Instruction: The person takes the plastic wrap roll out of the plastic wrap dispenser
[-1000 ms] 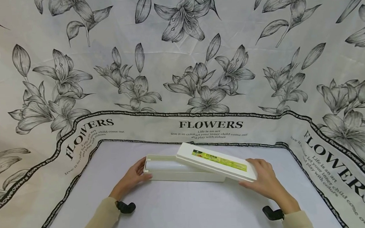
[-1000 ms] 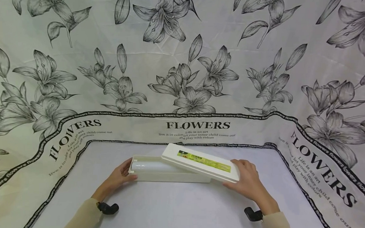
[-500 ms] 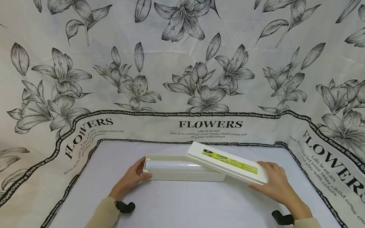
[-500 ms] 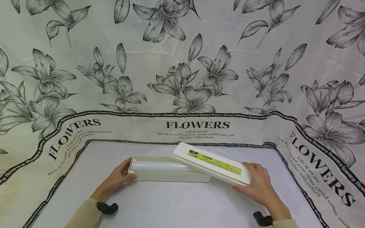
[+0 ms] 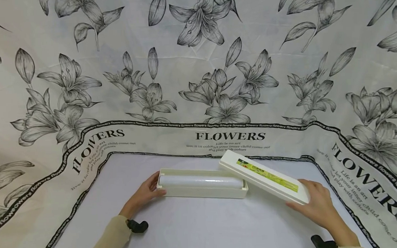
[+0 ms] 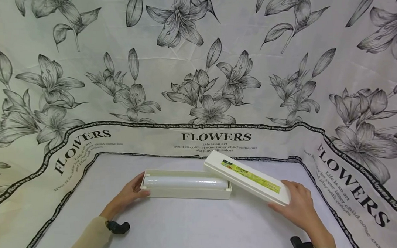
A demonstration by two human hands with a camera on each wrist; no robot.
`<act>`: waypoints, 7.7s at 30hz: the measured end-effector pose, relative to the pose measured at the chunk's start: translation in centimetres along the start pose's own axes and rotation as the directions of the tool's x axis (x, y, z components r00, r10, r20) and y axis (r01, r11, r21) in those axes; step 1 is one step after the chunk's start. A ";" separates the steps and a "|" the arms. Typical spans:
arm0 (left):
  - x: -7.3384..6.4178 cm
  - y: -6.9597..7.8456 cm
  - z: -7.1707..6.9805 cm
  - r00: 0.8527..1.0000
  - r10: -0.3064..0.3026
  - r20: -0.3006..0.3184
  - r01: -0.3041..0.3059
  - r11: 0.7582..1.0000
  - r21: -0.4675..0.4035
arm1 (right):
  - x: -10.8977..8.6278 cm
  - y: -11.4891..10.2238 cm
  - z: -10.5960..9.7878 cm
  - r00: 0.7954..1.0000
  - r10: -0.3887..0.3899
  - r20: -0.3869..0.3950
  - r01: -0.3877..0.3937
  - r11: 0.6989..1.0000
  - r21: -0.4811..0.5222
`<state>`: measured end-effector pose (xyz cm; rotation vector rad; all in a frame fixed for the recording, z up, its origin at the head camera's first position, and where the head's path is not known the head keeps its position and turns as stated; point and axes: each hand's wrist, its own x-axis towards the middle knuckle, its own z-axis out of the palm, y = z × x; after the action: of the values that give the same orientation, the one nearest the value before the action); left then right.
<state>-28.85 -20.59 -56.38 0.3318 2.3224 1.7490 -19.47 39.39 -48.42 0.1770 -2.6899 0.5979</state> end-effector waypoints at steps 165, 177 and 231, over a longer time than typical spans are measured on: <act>-0.4 0.2 0.3 1.000 0.004 0.011 -0.003 0.997 -0.075 | -4.2 12.6 -1.8 0.837 0.476 0.271 -0.467 0.878 -0.102; -0.3 0.0 0.3 1.000 0.003 -0.003 -0.003 0.998 -0.063 | -3.3 11.3 -2.6 0.888 0.403 0.220 -0.385 0.915 -0.123; 0.2 0.2 0.3 0.999 -0.045 -0.017 0.043 0.993 -0.109 | 3.1 -8.1 6.8 0.979 0.110 0.170 -0.176 0.878 0.445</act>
<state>-28.92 -20.22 -56.27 0.2444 2.2194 1.8559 -22.93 28.97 -49.86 0.1470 -2.6614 1.3130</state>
